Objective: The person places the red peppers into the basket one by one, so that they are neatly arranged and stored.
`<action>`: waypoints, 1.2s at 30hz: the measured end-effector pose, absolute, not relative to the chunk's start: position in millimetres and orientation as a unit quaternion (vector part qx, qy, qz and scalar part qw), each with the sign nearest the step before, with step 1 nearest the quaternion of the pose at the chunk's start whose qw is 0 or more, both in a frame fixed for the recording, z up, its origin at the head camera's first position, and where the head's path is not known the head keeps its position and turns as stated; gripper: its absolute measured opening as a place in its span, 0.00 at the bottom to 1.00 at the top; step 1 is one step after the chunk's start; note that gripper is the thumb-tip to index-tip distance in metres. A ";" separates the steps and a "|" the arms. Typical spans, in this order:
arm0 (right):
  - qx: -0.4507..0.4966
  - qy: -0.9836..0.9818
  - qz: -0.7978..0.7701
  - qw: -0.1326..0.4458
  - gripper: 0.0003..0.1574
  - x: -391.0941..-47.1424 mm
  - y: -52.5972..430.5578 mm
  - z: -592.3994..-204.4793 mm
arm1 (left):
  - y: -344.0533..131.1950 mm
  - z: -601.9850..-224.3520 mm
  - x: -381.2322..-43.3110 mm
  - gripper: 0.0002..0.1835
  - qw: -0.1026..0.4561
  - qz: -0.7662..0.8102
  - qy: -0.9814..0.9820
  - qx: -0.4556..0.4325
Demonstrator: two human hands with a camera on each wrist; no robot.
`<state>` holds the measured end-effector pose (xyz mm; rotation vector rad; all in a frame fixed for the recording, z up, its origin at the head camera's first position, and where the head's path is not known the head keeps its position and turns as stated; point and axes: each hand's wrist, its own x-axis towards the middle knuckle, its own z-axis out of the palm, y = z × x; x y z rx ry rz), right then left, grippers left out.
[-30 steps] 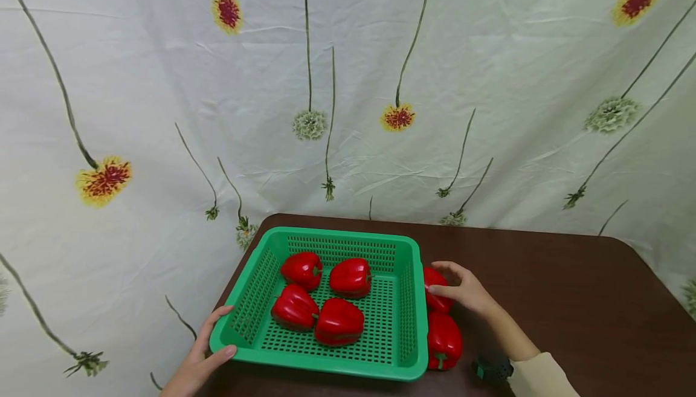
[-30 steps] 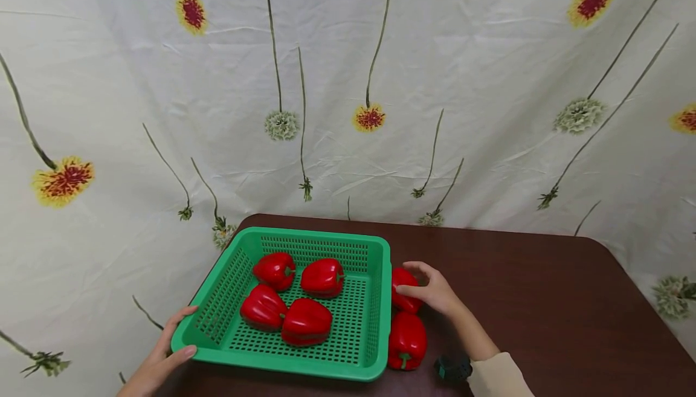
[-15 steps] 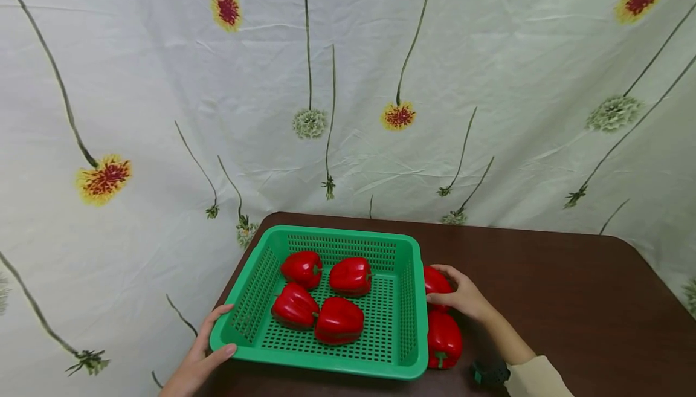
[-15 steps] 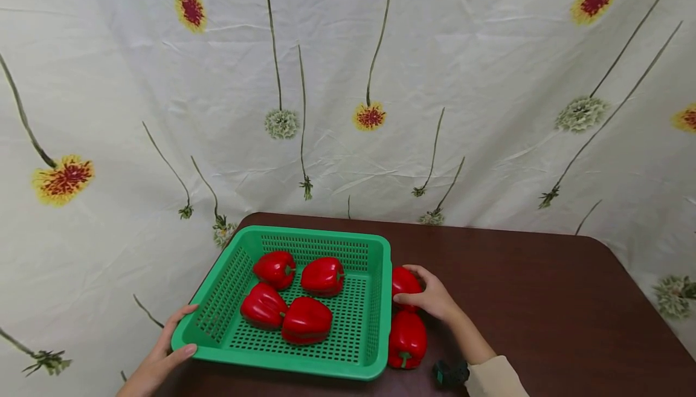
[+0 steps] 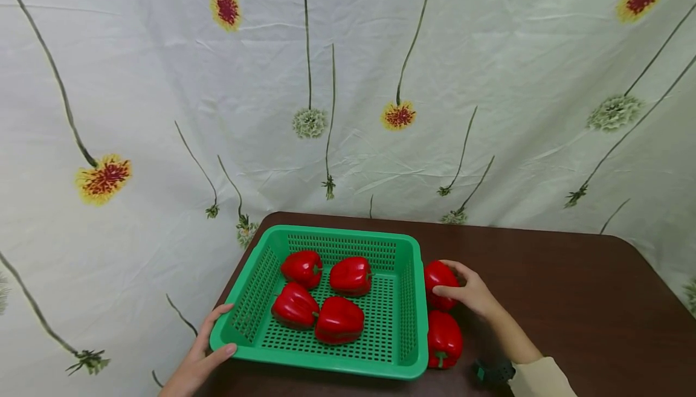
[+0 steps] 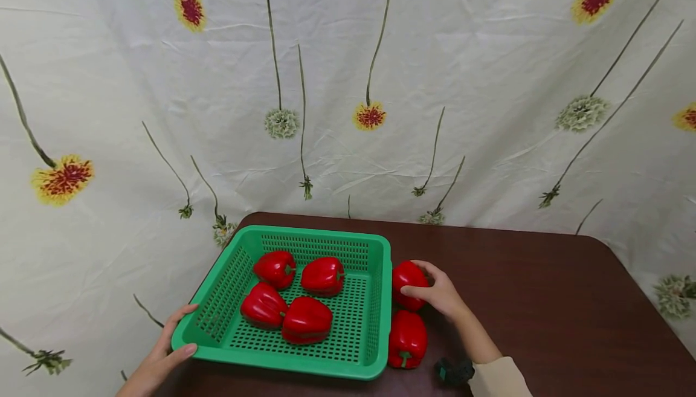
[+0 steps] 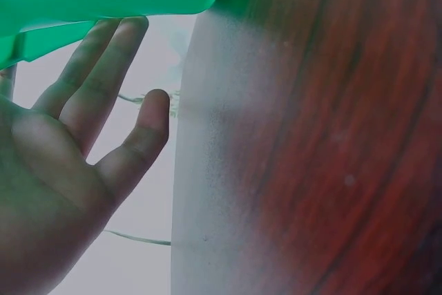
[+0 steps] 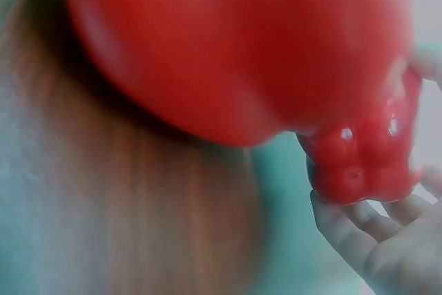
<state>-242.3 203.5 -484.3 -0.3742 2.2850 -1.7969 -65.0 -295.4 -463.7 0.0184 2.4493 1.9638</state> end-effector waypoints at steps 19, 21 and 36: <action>-0.118 0.734 -0.666 0.069 0.39 -241.7 219.2 -446.8 | -293.4 -457.9 -63.4 0.33 0.023 0.625 0.780 -0.017; -0.124 0.731 -0.668 0.068 0.38 -241.3 218.9 -442.4 | -293.5 -457.9 -63.2 0.33 0.023 0.625 0.780 -0.016; -0.193 0.698 -0.686 0.076 0.36 -234.1 200.0 -418.4 | -293.5 -457.2 -63.2 0.33 0.027 0.625 0.780 -0.021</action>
